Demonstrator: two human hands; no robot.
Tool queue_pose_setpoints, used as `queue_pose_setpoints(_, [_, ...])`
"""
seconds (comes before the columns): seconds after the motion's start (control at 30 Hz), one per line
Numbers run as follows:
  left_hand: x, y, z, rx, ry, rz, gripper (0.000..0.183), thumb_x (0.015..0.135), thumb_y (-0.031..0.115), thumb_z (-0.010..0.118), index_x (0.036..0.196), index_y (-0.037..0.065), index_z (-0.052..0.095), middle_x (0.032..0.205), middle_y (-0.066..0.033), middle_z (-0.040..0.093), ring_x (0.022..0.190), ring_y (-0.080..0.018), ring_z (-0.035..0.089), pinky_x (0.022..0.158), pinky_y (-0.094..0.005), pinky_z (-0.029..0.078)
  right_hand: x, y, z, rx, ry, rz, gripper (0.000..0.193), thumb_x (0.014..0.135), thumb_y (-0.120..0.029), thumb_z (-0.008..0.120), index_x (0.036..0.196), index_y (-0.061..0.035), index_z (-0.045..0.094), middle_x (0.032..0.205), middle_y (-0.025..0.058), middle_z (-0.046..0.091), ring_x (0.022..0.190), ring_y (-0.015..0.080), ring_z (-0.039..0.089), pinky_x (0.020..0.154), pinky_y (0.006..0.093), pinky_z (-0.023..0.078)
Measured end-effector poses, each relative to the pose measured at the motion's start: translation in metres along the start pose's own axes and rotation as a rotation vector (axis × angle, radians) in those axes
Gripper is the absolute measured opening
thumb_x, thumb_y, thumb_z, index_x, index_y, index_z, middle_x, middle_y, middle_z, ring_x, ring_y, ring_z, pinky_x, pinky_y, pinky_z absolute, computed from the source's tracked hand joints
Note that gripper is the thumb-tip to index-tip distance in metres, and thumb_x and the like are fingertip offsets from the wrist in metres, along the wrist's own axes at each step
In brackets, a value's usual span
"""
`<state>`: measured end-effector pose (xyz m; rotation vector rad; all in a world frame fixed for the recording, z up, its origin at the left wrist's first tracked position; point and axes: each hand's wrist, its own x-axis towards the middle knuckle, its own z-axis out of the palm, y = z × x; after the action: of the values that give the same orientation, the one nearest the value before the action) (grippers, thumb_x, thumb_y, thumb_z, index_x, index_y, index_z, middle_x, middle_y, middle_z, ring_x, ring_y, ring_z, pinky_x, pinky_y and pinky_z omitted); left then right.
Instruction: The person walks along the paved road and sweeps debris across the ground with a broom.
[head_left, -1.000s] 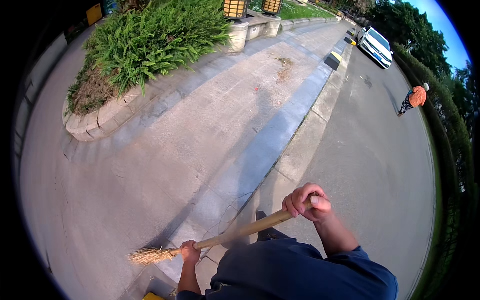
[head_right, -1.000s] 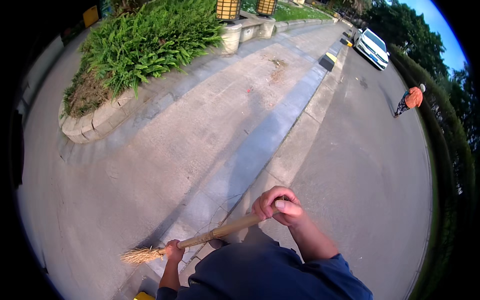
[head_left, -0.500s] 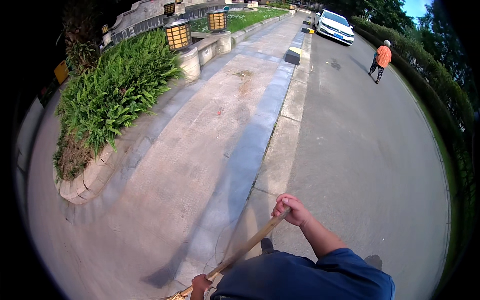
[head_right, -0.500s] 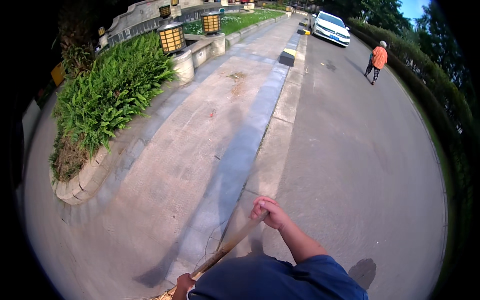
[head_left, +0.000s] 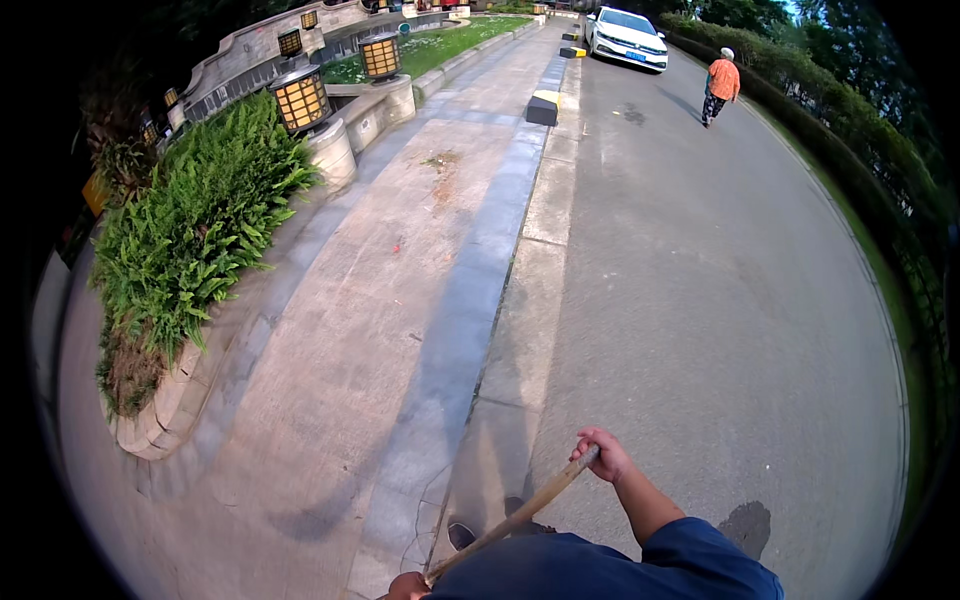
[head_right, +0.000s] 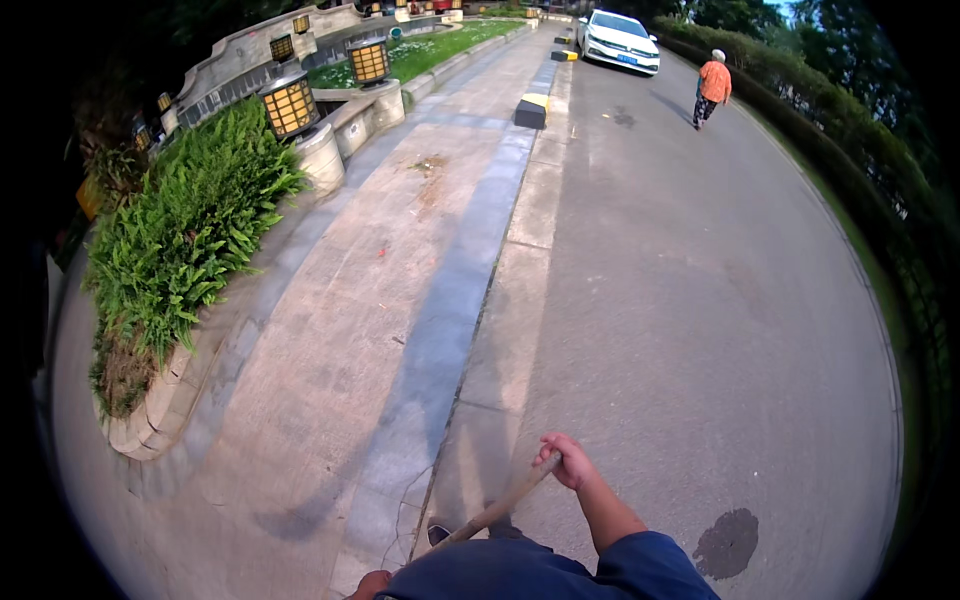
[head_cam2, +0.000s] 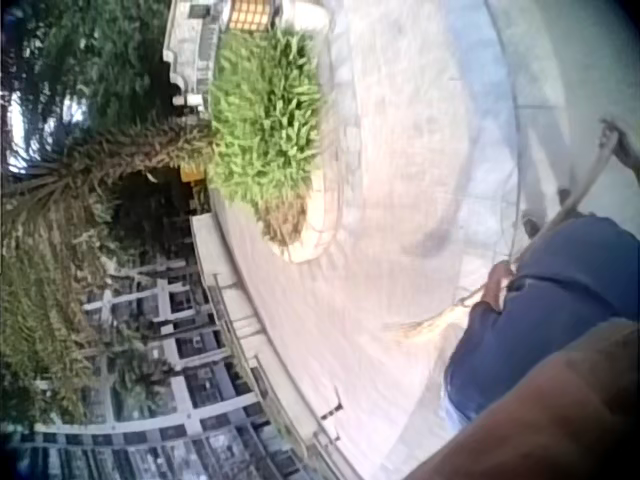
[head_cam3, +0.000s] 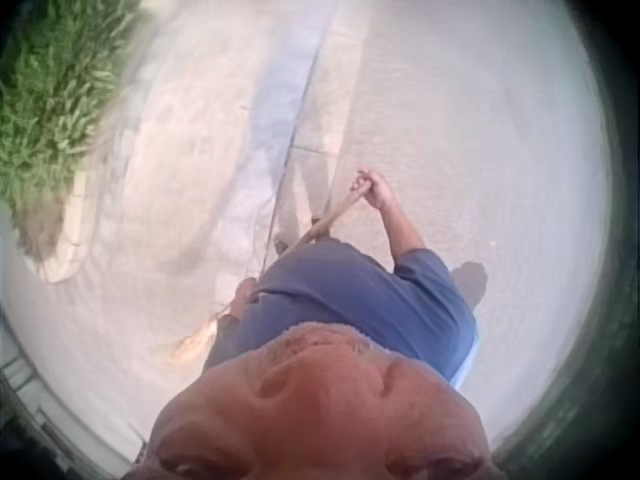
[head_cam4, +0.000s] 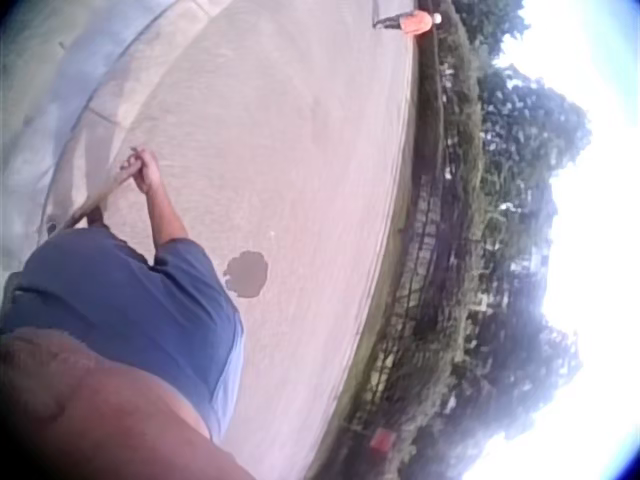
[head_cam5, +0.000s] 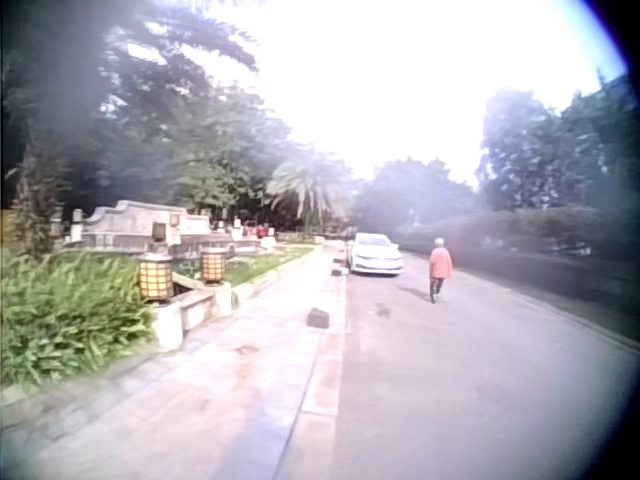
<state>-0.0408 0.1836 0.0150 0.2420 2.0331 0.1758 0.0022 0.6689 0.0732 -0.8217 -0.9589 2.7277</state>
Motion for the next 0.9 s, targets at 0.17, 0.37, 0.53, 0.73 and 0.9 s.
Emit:
queue_pose_setpoints(0.17, [0.056,-0.023,-0.009,0.25,-0.083,0.13,0.041,0.059,0.038,0.061,0.083,0.005,0.065,0.086,-0.0182,0.062,0.082,-0.0329,0.059,0.073,-0.0383,0.047,-0.014,-0.008,0.01,-0.073,0.058,-0.123,0.016,0.084,-0.017,0.048,0.089,-0.0026,0.053,0.067,0.0096,0.055,0.068,0.0269,0.057,0.07,0.0393,0.047])
queue_pose_setpoints(0.37, [0.07,-0.033,-0.032,0.238,-0.028,0.178,0.038,0.058,0.034,0.063,0.083,0.005,0.065,0.086,-0.0188,0.061,0.081,-0.0331,0.059,0.071,-0.0388,0.047,-0.025,-0.001,0.026,-0.168,0.141,-0.227,0.018,0.083,-0.018,0.049,0.091,-0.0029,0.053,0.07,0.0101,0.057,0.067,0.0258,0.058,0.066,0.0365,0.047])
queue_pose_setpoints(0.53, [0.078,-0.057,-0.037,0.296,-0.136,0.186,0.037,0.058,0.034,0.063,0.081,0.004,0.065,0.087,-0.0192,0.061,0.082,-0.0337,0.059,0.07,-0.0386,0.047,-0.027,0.017,0.039,-0.36,0.297,-0.193,0.02,0.082,-0.022,0.052,0.092,-0.0034,0.052,0.073,0.0101,0.057,0.069,0.0238,0.059,0.062,0.0345,0.049])
queue_pose_setpoints(0.73, [0.093,-0.131,0.0,0.237,-0.121,0.39,0.045,0.059,0.042,0.059,0.081,0.003,0.065,0.088,-0.0212,0.06,0.083,-0.0357,0.058,0.071,-0.0398,0.046,-0.015,0.052,0.061,-0.761,0.5,-0.198,0.029,0.082,-0.028,0.054,0.093,-0.0014,0.056,0.073,0.0067,0.056,0.064,0.0175,0.057,0.055,0.0308,0.048])
queue_pose_setpoints(0.9, [0.08,-0.147,0.007,-0.15,-0.044,0.437,0.047,0.06,0.043,0.057,0.081,0.001,0.064,0.09,-0.0227,0.06,0.087,-0.0368,0.057,0.074,-0.0412,0.045,0.005,0.06,0.061,-1.259,0.461,-0.386,0.034,0.084,-0.033,0.05,0.088,-0.0008,0.06,0.067,0.0078,0.058,0.057,0.0141,0.055,0.054,0.0281,0.047])
